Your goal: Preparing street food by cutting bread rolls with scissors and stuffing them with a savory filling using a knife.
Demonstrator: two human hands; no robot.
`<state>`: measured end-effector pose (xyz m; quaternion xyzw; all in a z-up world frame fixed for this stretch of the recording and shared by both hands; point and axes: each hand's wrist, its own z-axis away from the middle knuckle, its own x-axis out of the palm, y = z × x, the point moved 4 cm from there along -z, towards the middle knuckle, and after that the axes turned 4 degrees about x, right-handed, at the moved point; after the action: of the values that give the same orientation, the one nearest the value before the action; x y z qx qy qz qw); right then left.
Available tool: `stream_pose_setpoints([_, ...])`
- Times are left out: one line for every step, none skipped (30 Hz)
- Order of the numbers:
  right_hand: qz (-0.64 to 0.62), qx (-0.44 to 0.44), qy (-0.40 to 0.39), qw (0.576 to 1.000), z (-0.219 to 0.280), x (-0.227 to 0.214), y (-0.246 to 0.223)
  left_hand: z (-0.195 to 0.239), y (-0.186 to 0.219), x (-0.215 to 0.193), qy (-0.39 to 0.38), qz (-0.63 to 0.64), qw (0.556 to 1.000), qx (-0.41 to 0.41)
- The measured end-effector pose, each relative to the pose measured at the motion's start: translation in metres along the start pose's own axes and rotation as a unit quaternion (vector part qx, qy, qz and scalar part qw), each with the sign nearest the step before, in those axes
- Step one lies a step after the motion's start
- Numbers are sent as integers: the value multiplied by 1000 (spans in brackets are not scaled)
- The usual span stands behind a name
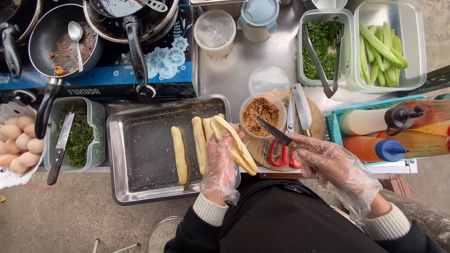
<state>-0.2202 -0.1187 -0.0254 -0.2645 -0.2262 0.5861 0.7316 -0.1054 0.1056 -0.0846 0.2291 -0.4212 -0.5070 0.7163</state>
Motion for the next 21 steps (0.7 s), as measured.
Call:
stream_pose_setpoints([-25,-16,-16,999,2,1,-3,0,1,1,3,-6,1000,-4])
stream_pose_setpoints([-50,-31,-32,998,4,2,-5,1,2,2,5,-12,1000,-8])
stream_pose_setpoints([-50,-31,-33,998,1,2,-3,0,3,1,5,-13,1000,-8])
stream_pose_setpoints([-35,-13,-24,999,-3,0,-1,0,3,2,7,-16,1000,-12])
stream_pose_setpoints([-20,6,-15,1000,-7,-1,2,-1,3,2,8,-18,1000,-15])
stream_pose_setpoints([-20,6,-16,1000,-1,0,-3,-2,2,2,9,-18,1000,-14])
stream_pose_setpoints([-15,-3,-12,1000,5,1,-9,-4,0,1,12,-13,1000,-16])
stream_pose_setpoints([-11,-11,-8,1000,11,2,-14,-5,-1,0,15,-9,1000,-18])
stream_pose_setpoints([-11,-11,-9,1000,8,2,-11,-5,-1,-2,16,-9,1000,-18])
stream_pose_setpoints([-12,-2,-4,1000,5,0,-8,-6,-2,-2,11,-16,1000,-10])
stream_pose_setpoints([-13,8,2,1000,3,-1,-5,-7,-2,-1,6,-23,1000,-2])
stream_pose_setpoints([-13,8,2,1000,5,-1,-6,-7,-2,-1,6,-23,1000,-3])
stream_pose_setpoints([-14,27,13,999,7,-2,-5,-7,-3,-1,2,-17,1000,-3])
stream_pose_setpoints([-14,45,22,999,8,-2,-5,-6,-2,-1,-2,-11,1000,-2])
stream_pose_setpoints([-14,46,21,999,6,-4,-2,-6,-1,0,0,-11,1000,-2])
stream_pose_setpoints([-44,48,8,998,3,-5,2,-5,0,1,7,-10,1000,-13])
stream_pose_setpoints([-73,50,-4,996,1,-6,6,-5,0,3,15,-9,1000,-24])
stream_pose_setpoints([-73,50,-4,996,1,-3,5,-11,-9,-4,14,-9,1000,-25])
stream_pose_setpoints([-72,41,42,996,2,-3,5,-18,-17,-10,-8,-6,1000,-23])
stream_pose_setpoints([-70,33,86,993,2,-3,4,-25,-25,-16,-29,-3,999,-21])
stream_pose_setpoints([-69,33,85,993,5,-2,2,-25,-25,-17,-28,-3,999,-20])
